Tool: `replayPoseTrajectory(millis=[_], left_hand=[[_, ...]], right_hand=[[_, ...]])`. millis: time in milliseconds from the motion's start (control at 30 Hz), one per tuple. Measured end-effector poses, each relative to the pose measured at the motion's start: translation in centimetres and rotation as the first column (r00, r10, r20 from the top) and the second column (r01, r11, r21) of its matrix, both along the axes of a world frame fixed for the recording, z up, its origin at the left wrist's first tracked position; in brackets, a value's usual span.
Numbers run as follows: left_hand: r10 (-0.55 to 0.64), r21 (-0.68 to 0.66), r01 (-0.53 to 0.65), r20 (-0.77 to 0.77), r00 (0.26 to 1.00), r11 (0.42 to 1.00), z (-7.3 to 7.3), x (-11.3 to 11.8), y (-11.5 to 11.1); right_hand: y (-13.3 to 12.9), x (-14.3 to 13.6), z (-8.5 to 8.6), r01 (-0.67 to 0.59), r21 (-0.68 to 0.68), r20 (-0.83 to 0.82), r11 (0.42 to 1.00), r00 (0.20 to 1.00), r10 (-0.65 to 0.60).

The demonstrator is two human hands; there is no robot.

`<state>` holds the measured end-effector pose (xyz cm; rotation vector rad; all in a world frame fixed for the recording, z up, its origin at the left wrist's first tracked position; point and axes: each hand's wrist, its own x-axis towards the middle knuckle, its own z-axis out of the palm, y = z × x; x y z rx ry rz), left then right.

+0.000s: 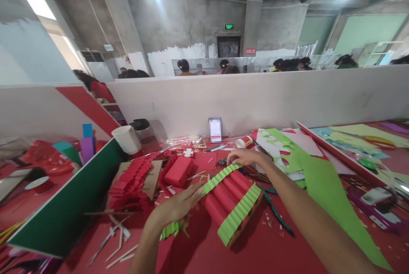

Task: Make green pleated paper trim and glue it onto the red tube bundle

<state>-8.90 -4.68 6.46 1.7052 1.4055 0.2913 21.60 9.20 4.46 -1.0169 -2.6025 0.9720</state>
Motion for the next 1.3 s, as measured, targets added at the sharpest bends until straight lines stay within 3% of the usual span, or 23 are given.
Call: replayPoseTrajectory(millis=[100,200,333,400,533,633,733,867,1000,1067,1167,1233,1300], left_hand=[[-0.006,-0.112,0.013,0.054,0.999,0.994,-1.2,0.2,-0.2],[-0.017,-0.084,0.025,0.098,0.995,0.996,-2.0,0.4,-0.1],[-0.023,0.022,0.020,0.128,0.991,1.000,-1.5,0.4,0.1],[0.023,-0.002,-0.023,0.113,0.993,1.000,-1.0,0.6,0.2],[0.099,-0.138,-0.078,0.150,0.984,0.987,-1.3,1.6,0.6],[0.084,-0.149,-0.056,0.189,0.978,0.987,-2.4,2.4,1.1],[0.105,-0.122,-0.078,0.233,0.967,0.989,-2.7,2.8,1.2],[0.074,-0.001,-0.077,0.277,0.958,0.997,-1.2,2.7,1.0],[0.045,0.229,-0.089,0.190,0.981,0.969,1.3,2.1,1.2],[0.014,0.362,-0.078,0.176,0.984,0.929,2.3,1.8,1.3],[-0.008,0.562,-0.064,0.125,0.992,0.824,3.3,1.6,1.7],[-0.020,0.635,-0.044,0.094,0.995,0.771,3.5,1.5,2.0],[-0.041,0.653,-0.019,0.076,0.996,0.757,3.4,1.4,2.3]], right_hand=[[-0.5,-0.5,0.1,0.052,0.052,0.006,0.997,0.999,-0.052],[-1.3,-1.0,0.4,0.131,0.126,0.006,0.983,0.991,-0.132],[-3.2,-1.3,0.8,0.285,0.240,-0.016,0.928,0.957,-0.289],[-4.3,-1.3,0.8,0.353,0.262,-0.018,0.898,0.932,-0.361],[-5.9,-1.4,0.2,0.447,0.209,0.080,0.870,0.879,-0.470],[-6.4,-1.6,-0.4,0.471,0.150,0.131,0.869,0.862,-0.490],[-6.8,-1.5,-0.8,0.494,0.092,0.081,0.864,0.861,-0.501],[-7.7,-0.9,-0.5,0.538,-0.003,-0.127,0.843,0.836,-0.534],[-8.9,-0.5,1.4,0.592,-0.079,-0.316,0.802,0.748,-0.583],[-9.5,-0.6,2.6,0.604,-0.080,-0.419,0.793,0.701,-0.577],[-10.0,-0.8,3.4,0.596,-0.073,-0.550,0.800,0.645,-0.530],[-10.1,-1.0,2.9,0.593,-0.089,-0.591,0.800,0.615,-0.521],[-10.1,-1.1,1.8,0.591,-0.114,-0.606,0.799,0.596,-0.527]])
